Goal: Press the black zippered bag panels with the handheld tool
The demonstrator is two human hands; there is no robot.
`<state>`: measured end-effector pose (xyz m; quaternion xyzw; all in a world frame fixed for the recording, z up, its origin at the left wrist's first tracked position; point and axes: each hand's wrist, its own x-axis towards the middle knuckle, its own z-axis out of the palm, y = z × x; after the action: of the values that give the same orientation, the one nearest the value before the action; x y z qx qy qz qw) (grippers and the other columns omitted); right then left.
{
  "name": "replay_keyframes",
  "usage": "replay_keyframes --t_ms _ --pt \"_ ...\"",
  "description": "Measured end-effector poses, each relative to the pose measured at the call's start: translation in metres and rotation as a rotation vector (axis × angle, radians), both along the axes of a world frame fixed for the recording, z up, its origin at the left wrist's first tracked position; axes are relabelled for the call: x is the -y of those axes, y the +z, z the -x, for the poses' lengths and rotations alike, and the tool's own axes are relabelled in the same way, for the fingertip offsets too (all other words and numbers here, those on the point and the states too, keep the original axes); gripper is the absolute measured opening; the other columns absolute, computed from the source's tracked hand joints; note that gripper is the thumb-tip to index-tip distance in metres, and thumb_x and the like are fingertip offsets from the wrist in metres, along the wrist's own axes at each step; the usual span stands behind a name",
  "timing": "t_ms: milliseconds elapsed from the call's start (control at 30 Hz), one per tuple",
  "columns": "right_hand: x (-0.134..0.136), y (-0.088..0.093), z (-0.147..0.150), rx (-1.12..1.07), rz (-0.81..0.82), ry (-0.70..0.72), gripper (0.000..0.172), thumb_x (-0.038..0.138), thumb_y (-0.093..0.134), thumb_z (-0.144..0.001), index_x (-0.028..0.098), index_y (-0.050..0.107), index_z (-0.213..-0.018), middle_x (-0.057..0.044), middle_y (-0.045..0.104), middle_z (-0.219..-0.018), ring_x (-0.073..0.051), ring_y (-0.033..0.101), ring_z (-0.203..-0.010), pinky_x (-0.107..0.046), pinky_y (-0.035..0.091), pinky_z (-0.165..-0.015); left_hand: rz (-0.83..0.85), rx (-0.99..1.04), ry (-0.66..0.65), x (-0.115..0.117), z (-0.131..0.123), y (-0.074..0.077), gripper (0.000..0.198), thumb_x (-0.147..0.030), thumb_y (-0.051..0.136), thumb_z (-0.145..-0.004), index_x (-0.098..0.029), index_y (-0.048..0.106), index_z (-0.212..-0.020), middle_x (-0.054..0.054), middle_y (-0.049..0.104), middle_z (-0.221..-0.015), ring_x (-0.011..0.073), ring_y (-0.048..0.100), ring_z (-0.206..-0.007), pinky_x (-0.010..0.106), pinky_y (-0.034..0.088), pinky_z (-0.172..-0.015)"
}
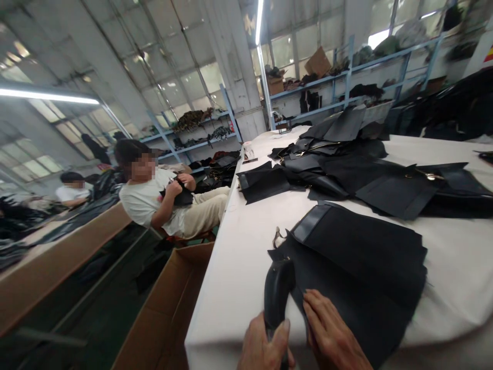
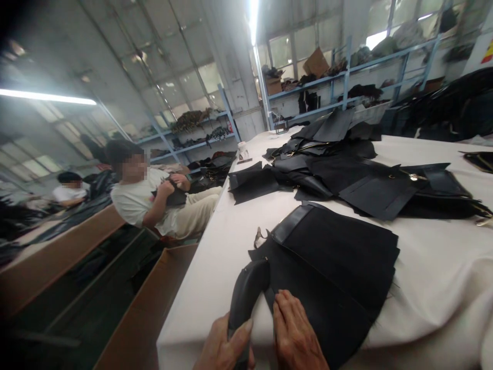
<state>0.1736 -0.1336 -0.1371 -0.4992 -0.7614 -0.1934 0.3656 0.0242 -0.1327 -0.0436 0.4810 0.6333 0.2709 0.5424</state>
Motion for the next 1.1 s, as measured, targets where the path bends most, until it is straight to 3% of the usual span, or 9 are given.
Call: replay_keyframes --t_ms 67,133,267,367,567,733,833,967,1100 --pt "0.000 -0.011 0.005 -0.066 -0.084 -0.045 0.040 0.000 0.029 -0.081 0.010 0.063 -0.101 -0.019 0.068 -0.099 -0.030 0.062 -0.101 -0.043 0.058 -0.075 0.014 -0.007 -0.046 -0.004 -0.005 0.006 0.048 -0.060 0.057 -0.068 -0.014 0.056 -0.081 0.002 0.058 -0.049 0.0162 0.056 -0.040 0.025 0.043 -0.042" --pt "0.003 -0.016 0.007 -0.083 -0.068 -0.043 0.041 -0.002 0.029 -0.081 0.011 0.063 -0.101 -0.018 0.068 -0.100 -0.030 0.061 -0.103 -0.042 0.057 -0.078 0.004 0.001 -0.101 -0.009 -0.010 0.016 0.048 -0.061 0.055 -0.070 -0.014 0.056 -0.080 0.002 0.059 -0.052 0.0152 0.056 -0.040 0.023 0.041 -0.040" --pt "0.008 -0.008 -0.005 -0.012 0.041 0.073 0.039 0.000 0.034 -0.080 0.010 0.062 -0.105 -0.017 0.066 -0.105 -0.029 0.060 -0.105 -0.038 0.057 -0.081 -0.079 0.064 -0.204 -0.018 -0.018 0.035 0.047 -0.058 0.047 -0.078 -0.012 0.055 -0.072 0.004 0.059 -0.053 0.0145 0.057 -0.044 0.024 0.044 -0.045" --pt "0.009 -0.001 -0.012 -0.075 0.026 0.092 0.040 -0.001 0.033 -0.079 0.010 0.061 -0.105 -0.017 0.066 -0.104 -0.029 0.060 -0.104 -0.038 0.057 -0.080 -0.079 0.057 -0.148 -0.018 -0.018 0.043 0.045 -0.056 0.048 -0.079 -0.012 0.052 -0.071 0.004 0.058 -0.052 0.0142 0.057 -0.043 0.024 0.044 -0.044" --pt "0.014 0.005 -0.010 -0.181 0.107 0.108 0.045 -0.003 0.034 -0.075 0.011 0.058 -0.110 -0.017 0.064 -0.109 -0.029 0.058 -0.107 -0.040 0.056 -0.081 -0.059 -0.001 -0.154 0.000 -0.007 0.047 0.043 -0.057 0.045 -0.081 -0.014 0.047 -0.081 0.001 0.058 -0.057 0.0122 0.058 -0.043 0.019 0.041 -0.040" --pt "0.013 0.007 -0.007 -0.180 0.063 0.071 0.043 -0.004 0.034 -0.074 0.012 0.061 -0.103 -0.016 0.066 -0.101 -0.028 0.060 -0.103 -0.038 0.057 -0.080 -0.005 -0.088 -0.140 0.010 0.000 0.039 0.043 -0.056 0.045 -0.081 -0.014 0.043 -0.091 0.001 0.059 -0.061 0.0125 0.059 -0.044 0.020 0.044 -0.042" --pt "0.012 0.009 -0.005 -0.186 0.040 0.049 0.043 -0.005 0.033 -0.073 0.010 0.063 -0.099 -0.016 0.067 -0.098 -0.028 0.061 -0.101 -0.037 0.058 -0.081 0.025 -0.192 -0.196 0.002 0.002 0.038 0.042 -0.054 0.045 -0.081 -0.014 0.043 -0.091 0.001 0.057 -0.058 0.0134 0.058 -0.042 0.021 0.045 -0.040" --pt "0.013 0.013 -0.002 -0.198 0.027 0.054 0.039 -0.006 0.033 -0.072 0.001 0.067 -0.092 -0.021 0.068 -0.094 -0.032 0.063 -0.096 -0.041 0.059 -0.078 0.051 -0.245 -0.388 -0.019 0.001 0.053 0.035 -0.050 0.049 -0.079 -0.015 0.042 -0.081 0.002 0.058 -0.058 0.0134 0.058 -0.043 0.021 0.045 -0.039" --pt "0.014 0.012 0.001 -0.178 0.056 0.053 0.038 -0.005 0.038 -0.070 -0.003 0.067 -0.096 -0.024 0.067 -0.098 -0.035 0.062 -0.098 -0.043 0.057 -0.082 0.092 -0.249 -0.427 -0.038 -0.002 0.065 0.032 -0.047 0.050 -0.078 -0.016 0.040 -0.077 0.002 0.059 -0.057 0.0145 0.058 -0.042 0.021 0.045 -0.037"
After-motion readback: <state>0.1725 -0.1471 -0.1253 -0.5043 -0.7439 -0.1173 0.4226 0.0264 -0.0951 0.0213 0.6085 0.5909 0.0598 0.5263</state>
